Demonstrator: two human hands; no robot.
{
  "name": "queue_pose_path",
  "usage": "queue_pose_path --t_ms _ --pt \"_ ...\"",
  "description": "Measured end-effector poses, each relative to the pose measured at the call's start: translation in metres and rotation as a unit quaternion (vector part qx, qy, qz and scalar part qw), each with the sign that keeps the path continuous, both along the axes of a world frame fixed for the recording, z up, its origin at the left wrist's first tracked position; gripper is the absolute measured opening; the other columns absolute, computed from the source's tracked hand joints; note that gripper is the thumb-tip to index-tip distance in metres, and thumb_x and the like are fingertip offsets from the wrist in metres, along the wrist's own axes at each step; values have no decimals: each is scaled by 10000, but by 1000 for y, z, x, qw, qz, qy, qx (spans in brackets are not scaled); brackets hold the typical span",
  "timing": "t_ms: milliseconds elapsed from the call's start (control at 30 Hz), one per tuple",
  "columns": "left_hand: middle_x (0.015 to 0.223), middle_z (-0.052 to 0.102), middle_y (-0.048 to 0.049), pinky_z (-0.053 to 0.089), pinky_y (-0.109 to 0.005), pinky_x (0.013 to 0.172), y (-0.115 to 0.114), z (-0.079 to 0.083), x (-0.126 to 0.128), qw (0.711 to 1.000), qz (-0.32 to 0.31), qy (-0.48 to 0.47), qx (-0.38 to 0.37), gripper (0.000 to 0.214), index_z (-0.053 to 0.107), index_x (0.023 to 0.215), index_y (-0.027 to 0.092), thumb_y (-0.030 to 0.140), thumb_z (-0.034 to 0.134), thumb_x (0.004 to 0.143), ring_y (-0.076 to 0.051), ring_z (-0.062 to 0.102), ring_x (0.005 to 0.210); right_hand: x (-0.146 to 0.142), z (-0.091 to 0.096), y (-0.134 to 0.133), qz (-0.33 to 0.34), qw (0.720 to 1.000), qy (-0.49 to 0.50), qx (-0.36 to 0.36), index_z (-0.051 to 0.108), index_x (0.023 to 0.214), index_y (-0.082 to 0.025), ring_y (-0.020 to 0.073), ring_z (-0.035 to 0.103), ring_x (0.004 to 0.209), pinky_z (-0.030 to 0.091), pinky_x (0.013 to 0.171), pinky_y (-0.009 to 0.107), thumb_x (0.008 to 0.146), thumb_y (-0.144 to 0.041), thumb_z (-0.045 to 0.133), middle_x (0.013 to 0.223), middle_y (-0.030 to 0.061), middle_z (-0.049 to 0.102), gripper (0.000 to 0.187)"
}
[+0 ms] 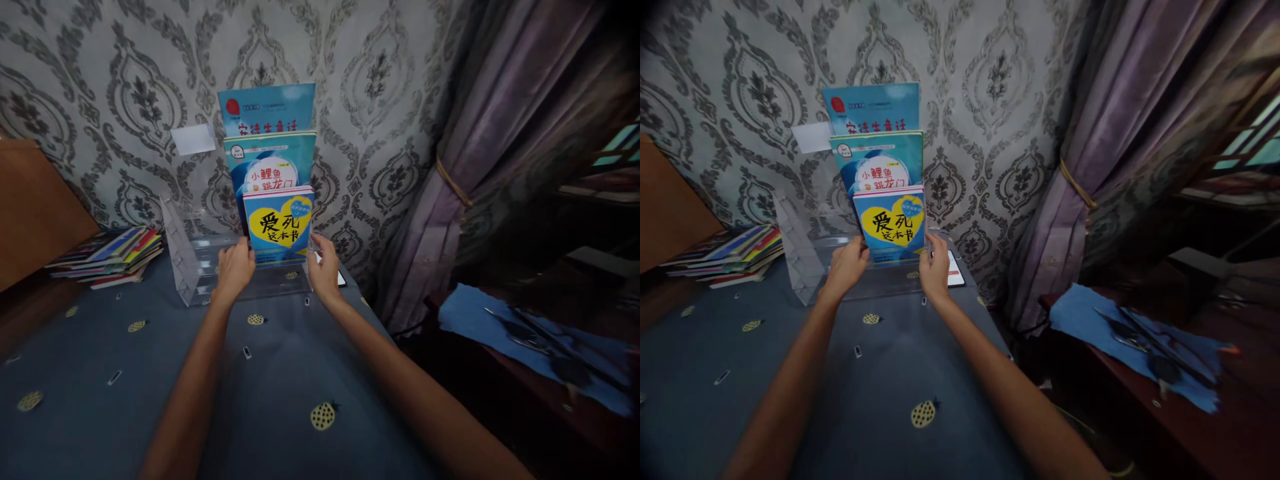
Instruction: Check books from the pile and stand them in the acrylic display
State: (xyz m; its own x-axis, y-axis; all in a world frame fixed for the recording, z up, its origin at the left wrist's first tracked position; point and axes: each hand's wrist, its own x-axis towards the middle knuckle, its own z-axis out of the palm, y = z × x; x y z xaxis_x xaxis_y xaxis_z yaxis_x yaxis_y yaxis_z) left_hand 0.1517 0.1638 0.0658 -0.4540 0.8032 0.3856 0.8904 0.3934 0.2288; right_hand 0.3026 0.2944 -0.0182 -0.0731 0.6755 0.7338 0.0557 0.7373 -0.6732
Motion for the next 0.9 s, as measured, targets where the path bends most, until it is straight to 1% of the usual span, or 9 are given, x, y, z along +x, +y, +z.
queue_pose_path --t_ms 133,300,467,633,700,767,900 --pt "1131 747 -140 400 -453 1056 4 -4 1 1000 7 10 -6 294 597 1200 161 192 409 976 -292 657 1160 -6 -2 0 5 1000 7 0 628 1248 -217 254 560 1241 491 1042 469 873 -190 482 1291 122 616 404" --pt "1145 747 -131 407 -431 1040 7 -7 -2 1000 1 11 -1 298 608 1183 181 192 393 978 -275 654 1168 -9 -3 2 2 1000 16 -16 661 1203 -190 265 573 1228 496 1035 462 843 -168 490 1279 139 622 399" --pt "1107 758 -117 411 -419 1031 8 -7 -1 1000 8 14 -11 289 620 1155 183 188 391 978 -265 667 1143 -11 -2 0 1 999 22 -35 671 1192 -177 268 572 1228 487 1047 466 812 -157 486 1293 146 618 423" --pt "1113 756 -117 422 -417 1013 6 -5 0 1000 3 17 -8 280 620 1142 191 195 397 974 -270 671 1132 -8 2 -3 12 999 18 -44 669 1180 -185 268 565 1237 476 1060 461 815 -158 484 1282 140 624 410" --pt "1115 755 -125 427 -427 1008 6 -5 0 1000 2 19 -8 273 620 1135 189 202 399 975 -280 673 1129 -6 6 -3 21 999 12 -41 651 1208 -188 271 575 1213 476 1056 470 819 -162 490 1263 136 637 421" --pt "1115 755 -128 429 -438 1009 5 -5 1 1000 -1 21 -4 267 616 1136 190 209 403 975 -286 672 1131 -6 10 -2 29 999 11 -34 612 1274 -193 273 575 1207 465 1066 483 819 -167 495 1277 128 639 471" --pt "1151 743 -136 439 -424 1005 4 -4 0 1000 -10 6 12 280 565 1216 172 212 429 974 -280 664 1151 -11 20 3 30 999 18 -26 559 1362 -193 280 543 1252 418 1118 502 800 -171 501 1334 122 617 565"
